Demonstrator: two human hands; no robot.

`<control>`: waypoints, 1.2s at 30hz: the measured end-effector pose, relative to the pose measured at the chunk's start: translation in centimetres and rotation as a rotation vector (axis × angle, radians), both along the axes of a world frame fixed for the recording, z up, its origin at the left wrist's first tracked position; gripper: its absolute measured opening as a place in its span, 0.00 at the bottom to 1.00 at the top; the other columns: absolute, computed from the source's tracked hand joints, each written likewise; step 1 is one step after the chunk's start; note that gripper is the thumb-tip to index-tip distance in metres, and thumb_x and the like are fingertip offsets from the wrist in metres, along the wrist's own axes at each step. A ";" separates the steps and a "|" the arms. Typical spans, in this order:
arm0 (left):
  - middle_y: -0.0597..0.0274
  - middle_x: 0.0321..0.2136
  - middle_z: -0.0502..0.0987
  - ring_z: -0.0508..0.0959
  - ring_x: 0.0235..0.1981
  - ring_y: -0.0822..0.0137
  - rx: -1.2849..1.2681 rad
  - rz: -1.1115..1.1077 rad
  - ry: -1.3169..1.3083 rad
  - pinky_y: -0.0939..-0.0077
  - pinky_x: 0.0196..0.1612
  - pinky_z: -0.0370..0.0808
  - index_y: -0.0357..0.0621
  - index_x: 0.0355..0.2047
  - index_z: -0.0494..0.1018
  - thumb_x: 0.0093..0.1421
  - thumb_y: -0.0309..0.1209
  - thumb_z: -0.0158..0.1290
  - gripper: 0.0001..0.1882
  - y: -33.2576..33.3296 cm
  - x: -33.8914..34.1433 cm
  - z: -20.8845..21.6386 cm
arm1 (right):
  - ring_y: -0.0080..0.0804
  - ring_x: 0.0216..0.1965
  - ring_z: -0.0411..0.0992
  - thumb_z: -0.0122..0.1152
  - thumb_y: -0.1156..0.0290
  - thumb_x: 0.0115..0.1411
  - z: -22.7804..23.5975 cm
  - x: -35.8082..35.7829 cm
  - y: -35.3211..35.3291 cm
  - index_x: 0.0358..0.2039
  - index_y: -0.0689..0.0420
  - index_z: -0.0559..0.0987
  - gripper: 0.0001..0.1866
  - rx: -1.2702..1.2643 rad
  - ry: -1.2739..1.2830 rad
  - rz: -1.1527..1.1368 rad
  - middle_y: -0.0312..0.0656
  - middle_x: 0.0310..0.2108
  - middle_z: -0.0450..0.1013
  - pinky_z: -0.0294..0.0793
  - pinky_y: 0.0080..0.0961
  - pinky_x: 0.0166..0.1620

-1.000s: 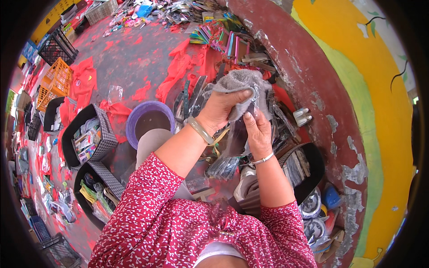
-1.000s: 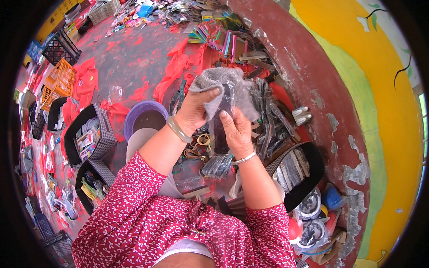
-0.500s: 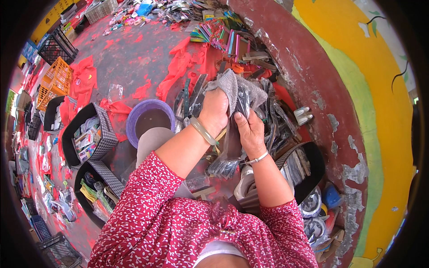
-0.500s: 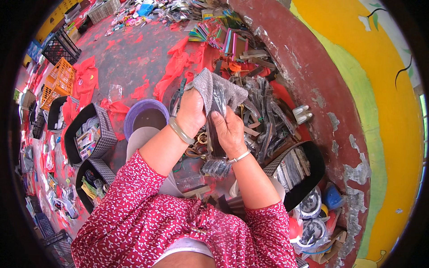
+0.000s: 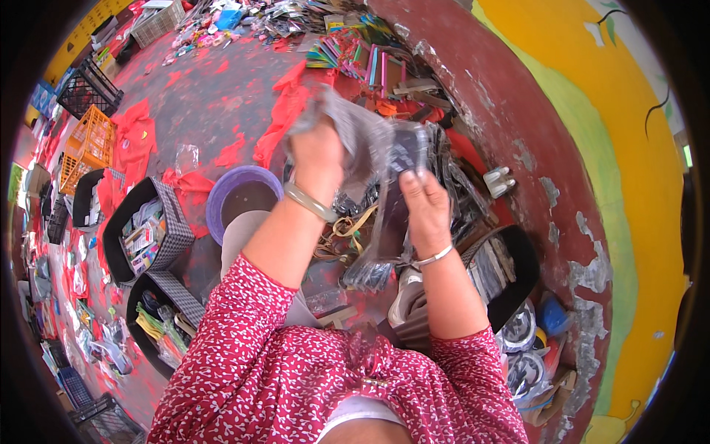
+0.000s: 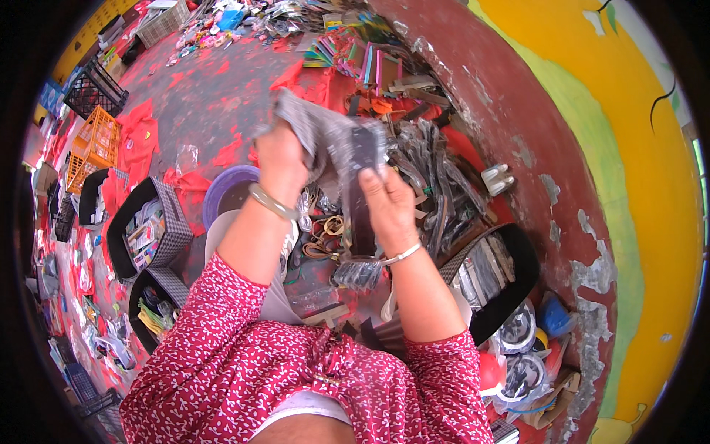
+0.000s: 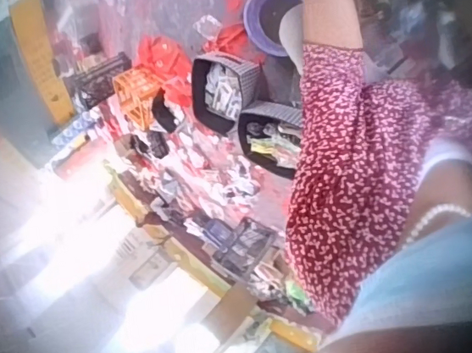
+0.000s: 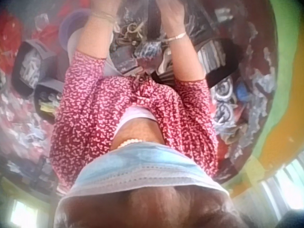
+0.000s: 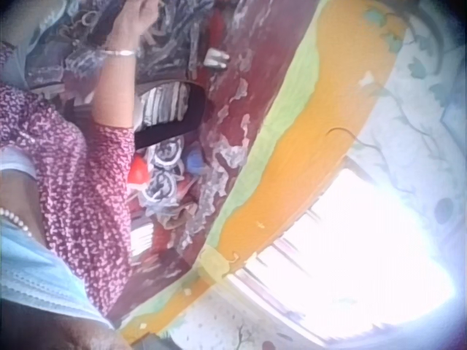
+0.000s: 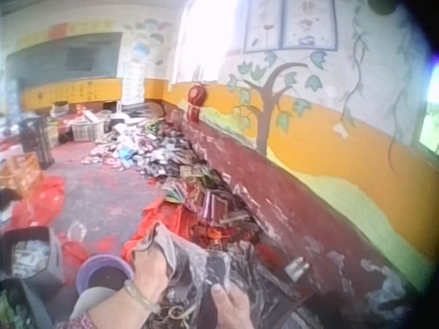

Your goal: The person picks up plastic-wrapped straps from a pile on the floor, wipes them with a cloth dipped in a bucket of liquid, and places them into a black bin.

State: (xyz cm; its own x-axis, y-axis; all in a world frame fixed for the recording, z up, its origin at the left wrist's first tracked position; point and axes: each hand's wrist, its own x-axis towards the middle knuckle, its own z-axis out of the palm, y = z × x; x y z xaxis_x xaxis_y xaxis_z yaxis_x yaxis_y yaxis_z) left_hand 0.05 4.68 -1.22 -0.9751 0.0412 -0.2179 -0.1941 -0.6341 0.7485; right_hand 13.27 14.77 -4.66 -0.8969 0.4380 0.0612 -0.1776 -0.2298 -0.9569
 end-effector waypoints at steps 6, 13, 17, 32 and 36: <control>0.57 0.37 0.75 0.76 0.39 0.62 0.412 -0.612 0.168 0.68 0.42 0.75 0.37 0.39 0.69 0.62 0.37 0.45 0.15 -1.3 0.6 0.0 | 0.09 0.33 0.62 0.52 0.67 0.62 1.2 -0.1 3.2 0.37 0.57 0.76 0.09 -0.086 0.066 -0.126 0.24 0.31 0.69 0.61 0.09 0.37; 0.65 0.42 0.72 0.71 0.42 0.74 0.019 -0.831 0.390 0.77 0.45 0.70 0.42 0.47 0.66 0.53 0.23 0.56 0.20 1.5 4.7 -2.5 | 0.17 0.39 0.65 0.48 0.72 0.63 0.0 -1.0 2.2 0.45 0.61 0.70 0.11 0.099 0.228 -0.100 0.31 0.39 0.69 0.64 0.14 0.45; 0.62 0.34 0.76 0.75 0.35 0.71 -0.121 -0.594 0.670 0.77 0.38 0.72 0.39 0.39 0.71 0.54 0.27 0.56 0.13 2.7 5.2 -3.9 | 0.16 0.39 0.64 0.46 0.73 0.64 -2.2 -1.0 2.4 0.45 0.61 0.71 0.11 0.203 0.203 -0.167 0.32 0.40 0.70 0.64 0.13 0.45; 0.59 0.30 0.78 0.76 0.32 0.71 -0.463 -0.429 1.092 0.77 0.36 0.72 0.37 0.36 0.76 0.57 0.30 0.52 0.10 1.8 4.1 -3.3 | 0.19 0.39 0.67 0.49 0.70 0.63 -1.2 -0.4 1.9 0.45 0.62 0.72 0.12 0.138 0.198 -0.232 0.34 0.39 0.71 0.65 0.18 0.45; 0.62 0.36 0.77 0.75 0.36 0.73 -0.069 -0.635 0.656 0.79 0.39 0.72 0.39 0.39 0.75 0.59 0.27 0.49 0.10 2.1 4.5 -3.4 | 0.17 0.36 0.65 0.51 0.68 0.62 0.2 -0.6 1.6 0.40 0.61 0.73 0.11 -0.068 0.151 -0.219 0.31 0.35 0.70 0.64 0.15 0.41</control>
State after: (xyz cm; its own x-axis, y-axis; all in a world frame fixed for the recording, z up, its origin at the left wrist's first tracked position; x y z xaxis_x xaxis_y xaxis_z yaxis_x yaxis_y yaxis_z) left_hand 4.51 6.74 -4.57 -0.7030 0.6194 0.3495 -0.0137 -0.5032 0.8641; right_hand 12.62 16.41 -4.51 -0.7636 0.6279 0.1504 -0.3691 -0.2333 -0.8996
